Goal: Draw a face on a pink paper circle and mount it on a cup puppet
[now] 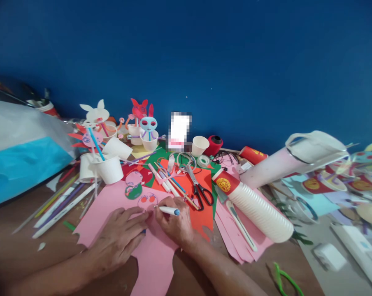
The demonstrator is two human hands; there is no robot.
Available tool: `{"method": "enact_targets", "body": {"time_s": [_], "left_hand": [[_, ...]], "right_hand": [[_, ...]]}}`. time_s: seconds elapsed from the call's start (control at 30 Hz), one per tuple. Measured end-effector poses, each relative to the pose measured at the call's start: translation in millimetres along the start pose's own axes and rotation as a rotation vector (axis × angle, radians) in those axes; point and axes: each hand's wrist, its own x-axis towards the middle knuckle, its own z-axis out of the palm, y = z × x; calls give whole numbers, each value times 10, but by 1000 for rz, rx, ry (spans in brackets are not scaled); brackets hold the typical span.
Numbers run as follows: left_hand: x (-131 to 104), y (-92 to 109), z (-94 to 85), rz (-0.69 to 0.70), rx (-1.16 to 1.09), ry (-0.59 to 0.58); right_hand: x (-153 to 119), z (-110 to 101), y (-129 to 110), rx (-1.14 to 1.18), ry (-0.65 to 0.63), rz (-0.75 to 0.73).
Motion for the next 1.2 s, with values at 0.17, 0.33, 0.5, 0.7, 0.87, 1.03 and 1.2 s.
{"method": "enact_targets", "body": {"time_s": [0.17,0.33,0.5,0.7,0.87,1.03,1.2], "left_hand": [[-7,7,-1,-26,15,-5],[-7,3,10,-12,2,24],[11,7,-21,-1,15,-2],[29,16,-71,7,38,-36],[18,11,-57,4,53,-54],[19,18,-61,2,51,-44],[20,16,-43,5,39,-16]], "right_hand": [[0,-16,-4,-7,-19,15],[1,-3,3,-5,6,8],[-6,4,11,15,3,22],[10,-34,-6,119,23,164],[-7,-10,-1,106,23,101],[-24,9,15,68,4,32],[-39,13,26,53,-9,24]]}}
